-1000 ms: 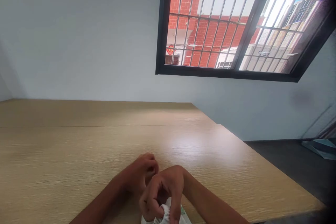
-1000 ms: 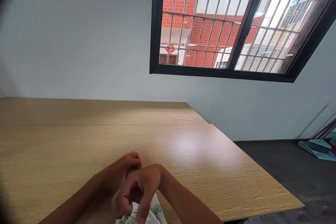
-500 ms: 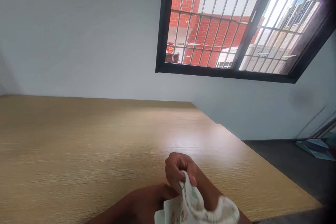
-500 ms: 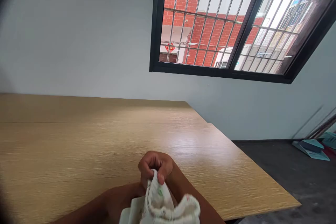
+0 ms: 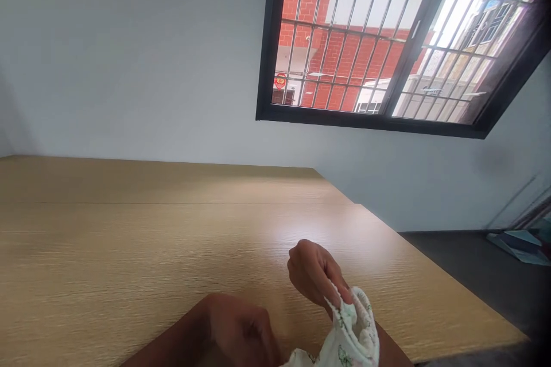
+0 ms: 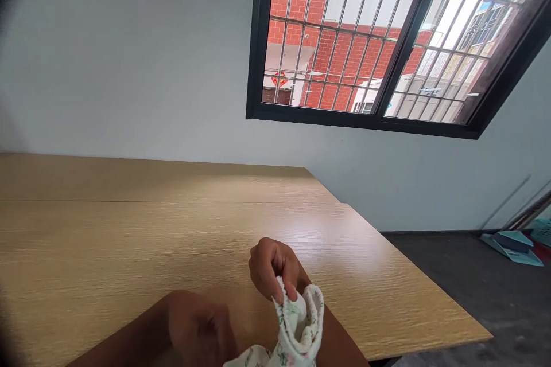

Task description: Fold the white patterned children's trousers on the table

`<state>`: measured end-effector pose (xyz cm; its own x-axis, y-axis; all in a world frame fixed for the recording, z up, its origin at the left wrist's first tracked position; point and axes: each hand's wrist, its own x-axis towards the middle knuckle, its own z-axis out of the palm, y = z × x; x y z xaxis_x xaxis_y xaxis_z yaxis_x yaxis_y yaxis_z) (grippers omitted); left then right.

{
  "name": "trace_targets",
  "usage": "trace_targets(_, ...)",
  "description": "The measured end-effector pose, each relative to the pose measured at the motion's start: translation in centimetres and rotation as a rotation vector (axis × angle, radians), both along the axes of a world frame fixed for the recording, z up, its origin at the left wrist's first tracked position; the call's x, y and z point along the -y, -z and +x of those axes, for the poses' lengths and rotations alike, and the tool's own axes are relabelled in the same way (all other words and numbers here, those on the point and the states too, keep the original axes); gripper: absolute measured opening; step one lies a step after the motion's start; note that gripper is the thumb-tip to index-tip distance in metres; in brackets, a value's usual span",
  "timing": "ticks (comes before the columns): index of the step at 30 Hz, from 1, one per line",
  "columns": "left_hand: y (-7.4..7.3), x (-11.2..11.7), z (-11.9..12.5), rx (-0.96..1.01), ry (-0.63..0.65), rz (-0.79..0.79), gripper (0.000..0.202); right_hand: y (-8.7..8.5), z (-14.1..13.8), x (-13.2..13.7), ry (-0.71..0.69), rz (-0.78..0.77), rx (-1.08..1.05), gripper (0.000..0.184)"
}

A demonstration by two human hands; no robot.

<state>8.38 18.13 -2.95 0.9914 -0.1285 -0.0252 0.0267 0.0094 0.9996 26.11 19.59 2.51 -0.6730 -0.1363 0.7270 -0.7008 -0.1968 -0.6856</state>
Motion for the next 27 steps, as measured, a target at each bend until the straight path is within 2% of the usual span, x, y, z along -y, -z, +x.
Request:
trace_targets(2, -0.4, 0.0, -0.4, -0.005, -0.032, -0.089, 0.047, 0.2, 1.4, 0.2, 0.104, -0.057, 0.137, 0.022)
trace_targets(5, -0.4, 0.2, -0.2, -0.024, -0.185, -0.211, 0.034, 0.7, 2.2, 0.5, 0.27, -0.062, 0.481, 0.033)
trace_targets(7, -0.3, 0.2, 0.3, -0.001, -0.271, -0.242, 0.032, 1.1, 1.4, 0.5, 0.248, -0.021, 0.653, 0.043)
trace_targets(9, -0.2, 0.2, 0.7, 0.043, -0.32, -0.231, 0.031, 1.7, 0.2, 0.5, 0.13, 0.008, 0.751, 0.053)
trace_targets(11, -0.1, 0.0, 0.8, 0.053, -0.299, -0.206, 0.031, 2.2, -0.8, 0.5, 0.085, -0.016, 0.754, 0.056)
trace_targets(12, -0.1, -0.1, 0.6, 0.043, -0.265, -0.206, 0.032, 2.4, -1.0, 0.6, 0.134, -0.057, 0.72, 0.053)
trace_targets(14, 0.1, -0.2, 0.2, 0.038, -0.249, -0.246, 0.032, 2.7, -0.9, 0.7, 0.324, -0.174, 0.6, 0.044)
trace_targets(17, 0.3, -0.1, -0.1, 0.076, -0.346, -0.419, 0.033, 2.4, -0.3, 0.7, 0.608, -0.354, 0.43, 0.041)
trace_targets(20, -0.2, 0.1, 0.4, 0.101, -0.544, -0.567, 0.027, 1.3, -0.1, 0.7, 0.882, -0.504, 0.385, 0.051)
trace_targets(23, -1.6, -0.7, 0.7, 0.085, -0.8, -0.679, 0.028, -0.2, -0.8, 0.8, 1.161, -0.586, 0.46, 0.051)
trace_targets(27, -2.9, -2.7, -0.7, 0.231, -1.02, -0.826, 0.038, -1.0, -2.1, 1.2, 1.443, -0.783, 0.527, 0.047)
